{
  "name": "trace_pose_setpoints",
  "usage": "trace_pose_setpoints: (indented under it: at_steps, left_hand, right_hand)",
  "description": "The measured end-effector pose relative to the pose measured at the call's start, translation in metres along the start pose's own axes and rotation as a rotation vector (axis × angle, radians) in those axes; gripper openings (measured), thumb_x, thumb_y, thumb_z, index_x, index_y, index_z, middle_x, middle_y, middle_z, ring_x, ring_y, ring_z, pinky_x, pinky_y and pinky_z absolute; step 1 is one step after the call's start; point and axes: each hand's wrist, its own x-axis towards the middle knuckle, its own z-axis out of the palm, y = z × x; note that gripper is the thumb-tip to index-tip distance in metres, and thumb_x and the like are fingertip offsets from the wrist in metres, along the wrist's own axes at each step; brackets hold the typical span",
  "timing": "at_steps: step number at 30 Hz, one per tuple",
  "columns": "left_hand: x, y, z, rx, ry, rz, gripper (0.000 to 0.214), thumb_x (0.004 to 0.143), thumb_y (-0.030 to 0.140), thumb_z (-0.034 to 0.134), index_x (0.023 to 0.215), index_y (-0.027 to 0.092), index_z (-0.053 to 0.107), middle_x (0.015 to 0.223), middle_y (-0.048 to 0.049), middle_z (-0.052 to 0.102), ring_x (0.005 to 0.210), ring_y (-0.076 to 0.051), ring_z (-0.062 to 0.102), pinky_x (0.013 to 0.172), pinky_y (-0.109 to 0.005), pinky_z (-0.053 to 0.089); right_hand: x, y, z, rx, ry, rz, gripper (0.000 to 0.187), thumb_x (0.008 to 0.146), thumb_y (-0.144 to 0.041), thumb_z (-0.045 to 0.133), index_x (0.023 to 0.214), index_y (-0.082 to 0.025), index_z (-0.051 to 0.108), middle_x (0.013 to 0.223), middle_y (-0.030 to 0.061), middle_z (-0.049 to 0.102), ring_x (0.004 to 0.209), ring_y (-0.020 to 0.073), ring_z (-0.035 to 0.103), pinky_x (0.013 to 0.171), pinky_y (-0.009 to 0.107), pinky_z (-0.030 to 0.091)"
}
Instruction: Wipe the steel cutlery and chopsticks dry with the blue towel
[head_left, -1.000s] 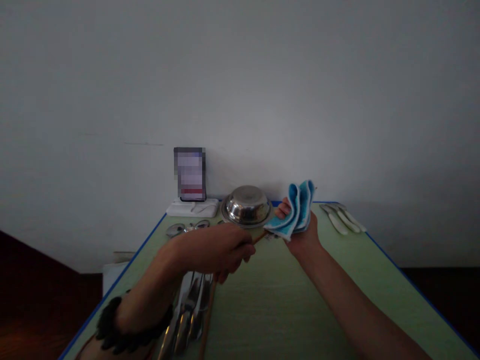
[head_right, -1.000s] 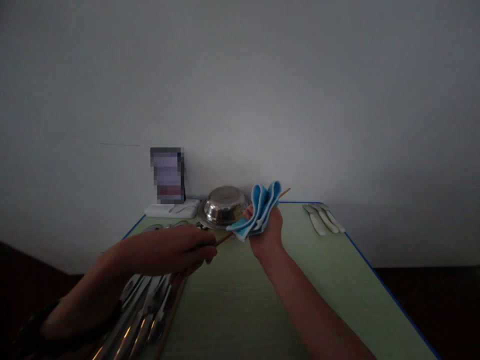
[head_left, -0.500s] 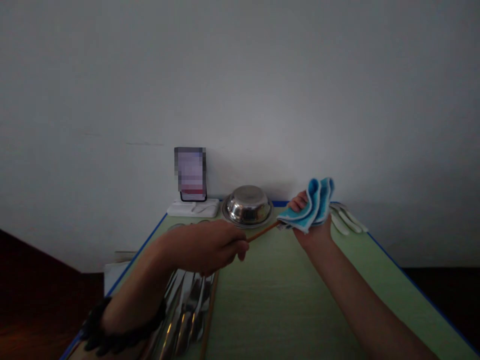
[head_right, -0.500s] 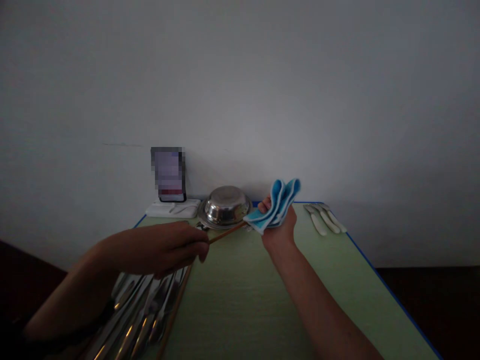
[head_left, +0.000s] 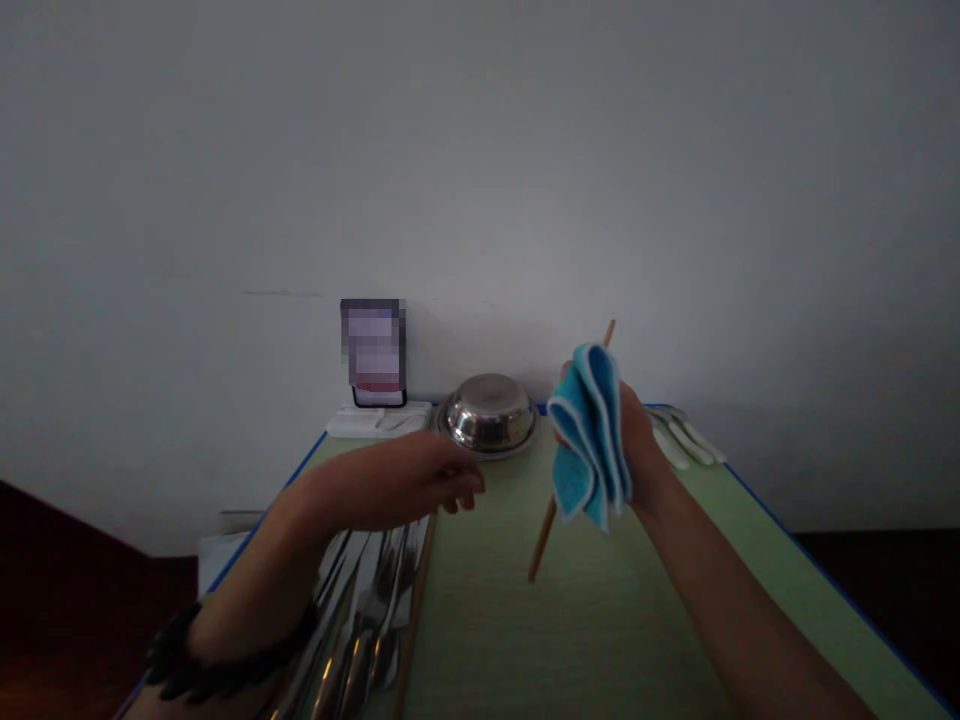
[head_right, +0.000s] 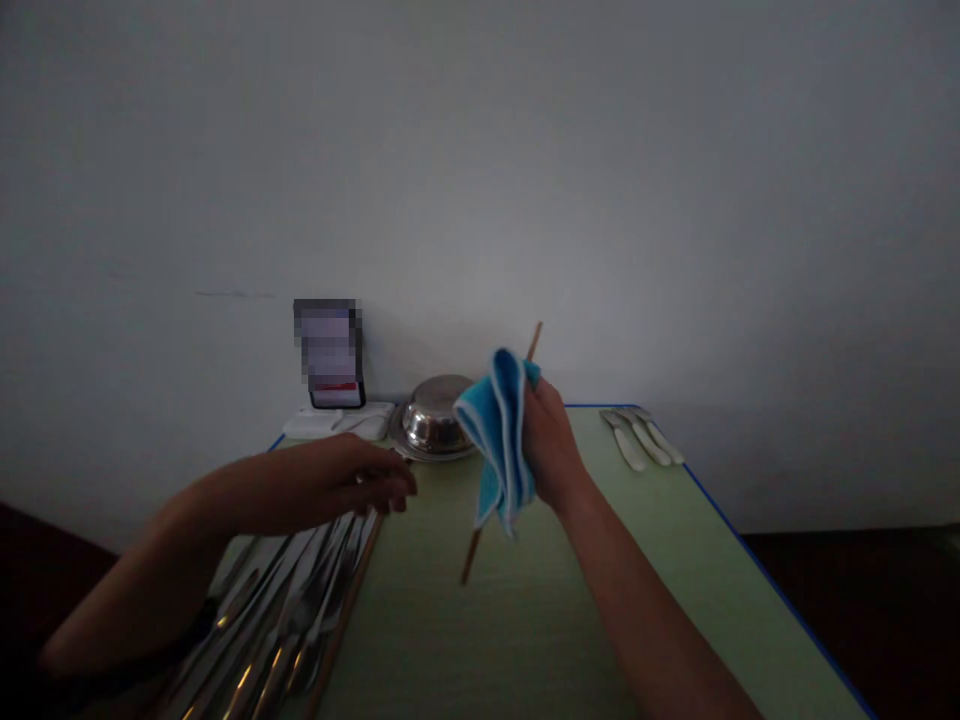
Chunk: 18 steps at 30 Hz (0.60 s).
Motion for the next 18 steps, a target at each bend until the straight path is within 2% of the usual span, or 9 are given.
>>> trace_pose_setpoints:
  at_steps: [3, 6, 8, 10, 12, 15, 18]
  left_hand:
    - [-0.003, 0.0, -0.008, 0.056, 0.226, 0.01, 0.028, 0.087, 0.031, 0.036, 0.09, 0.015, 0.059, 0.08, -0.0028, 0.064, 0.069, -0.011, 0.057, 0.063, -0.021, 0.043]
    - [-0.004, 0.004, -0.012, 0.082, 0.471, 0.02, 0.028, 0.088, 0.035, 0.036, 0.093, 0.016, 0.056, 0.075, -0.0008, 0.061, 0.066, -0.01, 0.055, 0.06, -0.02, 0.042]
    - [-0.004, 0.008, -0.011, 0.056, 0.586, 0.023, 0.027, 0.088, 0.037, 0.039, 0.098, 0.017, 0.055, 0.079, -0.0007, 0.061, 0.066, -0.01, 0.054, 0.06, -0.019, 0.042]
    - [-0.003, 0.011, -0.009, 0.013, 0.635, 0.048, 0.028, 0.086, 0.038, 0.043, 0.102, 0.018, 0.054, 0.086, -0.0013, 0.062, 0.069, -0.01, 0.055, 0.062, -0.019, 0.043]
    - [-0.001, 0.013, -0.007, -0.009, 0.625, 0.089, 0.027, 0.083, 0.038, 0.048, 0.1, 0.018, 0.055, 0.088, -0.001, 0.062, 0.071, -0.01, 0.056, 0.062, -0.019, 0.044]
    - [0.002, 0.016, -0.004, 0.008, 0.606, 0.136, 0.022, 0.08, 0.037, 0.053, 0.089, 0.018, 0.059, 0.082, 0.0, 0.062, 0.071, -0.011, 0.055, 0.061, -0.019, 0.043]
    - [0.002, 0.018, -0.003, 0.049, 0.61, 0.164, 0.019, 0.08, 0.035, 0.053, 0.084, 0.018, 0.061, 0.078, 0.0001, 0.063, 0.07, -0.011, 0.055, 0.062, -0.019, 0.042]
  right_hand:
    - [-0.004, -0.015, -0.007, -0.267, -0.183, -0.055, 0.025, 0.08, -0.037, 0.05, 0.063, -0.019, 0.052, 0.054, -0.0047, 0.048, 0.048, 0.0086, 0.042, 0.045, 0.021, 0.034]
    - [-0.007, -0.023, -0.007, -0.591, -0.39, -0.164, 0.028, 0.086, -0.037, 0.042, 0.069, -0.019, 0.055, 0.06, -0.0028, 0.054, 0.056, 0.0105, 0.048, 0.053, 0.023, 0.036]
    - [-0.009, -0.024, -0.005, -0.731, -0.478, -0.204, 0.026, 0.087, -0.036, 0.041, 0.077, -0.019, 0.058, 0.065, -0.0016, 0.058, 0.058, 0.0118, 0.051, 0.057, 0.024, 0.036]
    - [-0.011, -0.022, -0.002, -0.805, -0.534, -0.231, 0.025, 0.087, -0.036, 0.041, 0.084, -0.02, 0.059, 0.067, -0.0007, 0.06, 0.058, 0.0128, 0.052, 0.058, 0.026, 0.036]
    - [-0.014, -0.019, 0.001, -0.841, -0.574, -0.267, 0.024, 0.087, -0.036, 0.04, 0.091, -0.021, 0.059, 0.073, 0.0011, 0.063, 0.063, 0.0148, 0.054, 0.062, 0.027, 0.036]
    - [-0.017, -0.013, 0.004, -0.887, -0.611, -0.317, 0.025, 0.088, -0.035, 0.039, 0.099, -0.022, 0.057, 0.084, 0.004, 0.064, 0.073, 0.018, 0.056, 0.068, 0.029, 0.037]
    - [-0.02, -0.012, 0.006, -0.963, -0.631, -0.324, 0.026, 0.088, -0.035, 0.038, 0.099, -0.02, 0.056, 0.084, 0.0057, 0.064, 0.074, 0.019, 0.056, 0.067, 0.03, 0.036]
